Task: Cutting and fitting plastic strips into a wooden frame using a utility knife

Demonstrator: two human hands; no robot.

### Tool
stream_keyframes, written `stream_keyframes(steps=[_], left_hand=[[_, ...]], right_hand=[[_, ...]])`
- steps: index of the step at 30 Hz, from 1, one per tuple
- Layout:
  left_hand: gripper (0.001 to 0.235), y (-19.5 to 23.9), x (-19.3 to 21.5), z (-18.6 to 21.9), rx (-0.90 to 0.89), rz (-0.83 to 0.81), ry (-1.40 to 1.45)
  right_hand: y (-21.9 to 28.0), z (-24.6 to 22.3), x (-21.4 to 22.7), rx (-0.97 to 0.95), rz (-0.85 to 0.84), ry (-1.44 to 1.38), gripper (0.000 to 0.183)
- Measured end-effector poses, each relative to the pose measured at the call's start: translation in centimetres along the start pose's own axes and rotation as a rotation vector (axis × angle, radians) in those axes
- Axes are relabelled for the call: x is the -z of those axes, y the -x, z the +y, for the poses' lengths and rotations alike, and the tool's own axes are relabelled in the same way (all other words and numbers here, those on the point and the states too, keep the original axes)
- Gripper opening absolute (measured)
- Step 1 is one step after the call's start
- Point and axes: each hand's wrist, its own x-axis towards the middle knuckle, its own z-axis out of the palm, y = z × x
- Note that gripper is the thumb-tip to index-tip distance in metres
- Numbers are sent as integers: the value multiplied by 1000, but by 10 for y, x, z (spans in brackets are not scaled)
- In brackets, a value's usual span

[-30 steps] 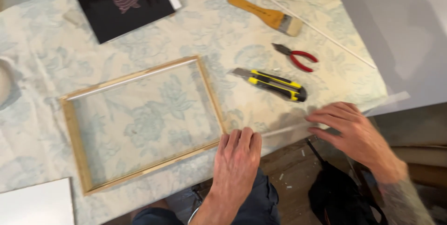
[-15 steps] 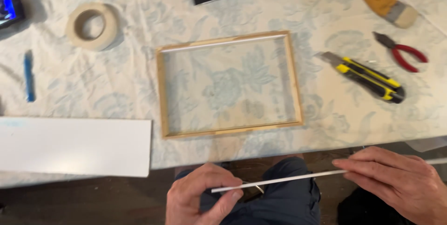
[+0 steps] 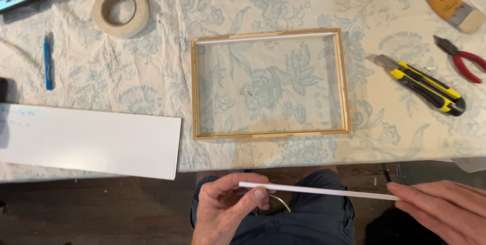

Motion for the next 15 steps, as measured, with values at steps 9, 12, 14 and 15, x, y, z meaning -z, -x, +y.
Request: stream_keyframes(steps=[9,12,14,15], left_hand=[[18,-12,1,-19,58,-27,178],[15,-14,6,-10,-7,40,141],[16,-19,11,-4,-33,114,86],[14,-20,13,-3,-101,109,6]], right_hand=[[44,69,-79,-417,163,-189,49],[69,160,-122,-170,321,20,54],[81,215,-147,-138,350,-54,48],[82,230,-154,-158,350,-55,43]])
